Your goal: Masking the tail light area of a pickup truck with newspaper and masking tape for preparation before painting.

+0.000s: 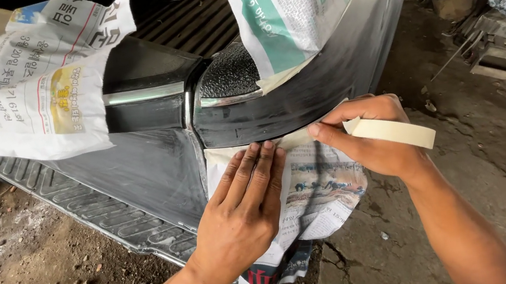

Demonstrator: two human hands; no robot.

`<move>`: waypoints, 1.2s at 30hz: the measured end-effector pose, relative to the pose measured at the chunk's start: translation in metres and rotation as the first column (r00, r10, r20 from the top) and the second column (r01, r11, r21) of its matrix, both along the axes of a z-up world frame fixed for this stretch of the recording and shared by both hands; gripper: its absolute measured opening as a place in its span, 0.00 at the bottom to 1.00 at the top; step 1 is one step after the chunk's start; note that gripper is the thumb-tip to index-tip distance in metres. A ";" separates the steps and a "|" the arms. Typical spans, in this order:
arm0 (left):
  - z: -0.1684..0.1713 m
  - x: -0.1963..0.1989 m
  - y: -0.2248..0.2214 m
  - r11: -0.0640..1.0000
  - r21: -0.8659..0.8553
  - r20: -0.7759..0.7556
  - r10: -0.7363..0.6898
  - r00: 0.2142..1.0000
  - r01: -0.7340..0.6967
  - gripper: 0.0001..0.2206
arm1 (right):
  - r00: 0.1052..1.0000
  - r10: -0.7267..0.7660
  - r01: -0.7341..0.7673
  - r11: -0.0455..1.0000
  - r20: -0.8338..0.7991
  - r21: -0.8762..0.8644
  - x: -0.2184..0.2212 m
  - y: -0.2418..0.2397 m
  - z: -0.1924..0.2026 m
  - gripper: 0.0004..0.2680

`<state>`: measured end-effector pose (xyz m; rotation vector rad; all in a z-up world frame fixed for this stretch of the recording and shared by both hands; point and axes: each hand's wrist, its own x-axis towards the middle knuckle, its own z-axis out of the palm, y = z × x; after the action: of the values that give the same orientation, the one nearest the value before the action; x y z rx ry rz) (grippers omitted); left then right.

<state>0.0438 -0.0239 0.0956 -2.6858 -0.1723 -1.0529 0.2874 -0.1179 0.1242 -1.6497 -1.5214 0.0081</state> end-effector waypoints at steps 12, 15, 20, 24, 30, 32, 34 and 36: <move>-0.002 0.000 0.006 0.994 -0.078 0.062 -0.075 0.995 0.079 0.22 | 0.989 0.149 -0.148 0.988 0.018 -0.043 -0.004 0.002 0.015 0.11; -0.002 -0.002 0.007 0.991 -0.100 0.075 -0.084 0.994 0.092 0.22 | 0.996 0.076 -0.081 0.987 -0.039 -0.141 -0.018 0.005 0.023 0.13; -0.002 -0.003 0.009 0.995 -0.047 0.061 -0.086 0.994 0.088 0.21 | 0.997 -0.082 0.079 0.951 0.004 -0.299 -0.031 0.003 0.037 0.11; 0.000 -0.002 0.009 0.997 -0.017 0.063 -0.079 0.995 0.080 0.20 | 0.999 -0.001 0.009 0.984 0.045 -0.179 -0.027 0.000 0.031 0.09; -0.002 -0.001 0.010 0.999 0.020 0.030 -0.042 0.999 0.041 0.20 | 0.997 -0.014 0.026 0.988 0.079 -0.154 -0.020 0.010 0.026 0.08; -0.003 -0.001 0.010 0.999 0.037 0.011 -0.028 1.000 0.027 0.20 | 0.997 -0.031 0.044 0.982 0.071 -0.183 -0.018 0.013 0.023 0.08; -0.003 0.000 0.010 0.999 0.028 0.006 -0.036 0.999 0.036 0.20 | 0.999 -0.033 0.041 0.980 0.042 -0.195 -0.016 0.015 0.022 0.07; -0.003 0.000 0.009 0.999 0.018 0.002 -0.030 1.000 0.030 0.20 | 0.999 -0.030 0.035 0.980 0.028 -0.197 -0.016 0.015 0.021 0.07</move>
<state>0.0437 -0.0146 0.0928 -2.6789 -0.1222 -1.0611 0.2715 -0.1027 0.1455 -1.8374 -1.5527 0.1251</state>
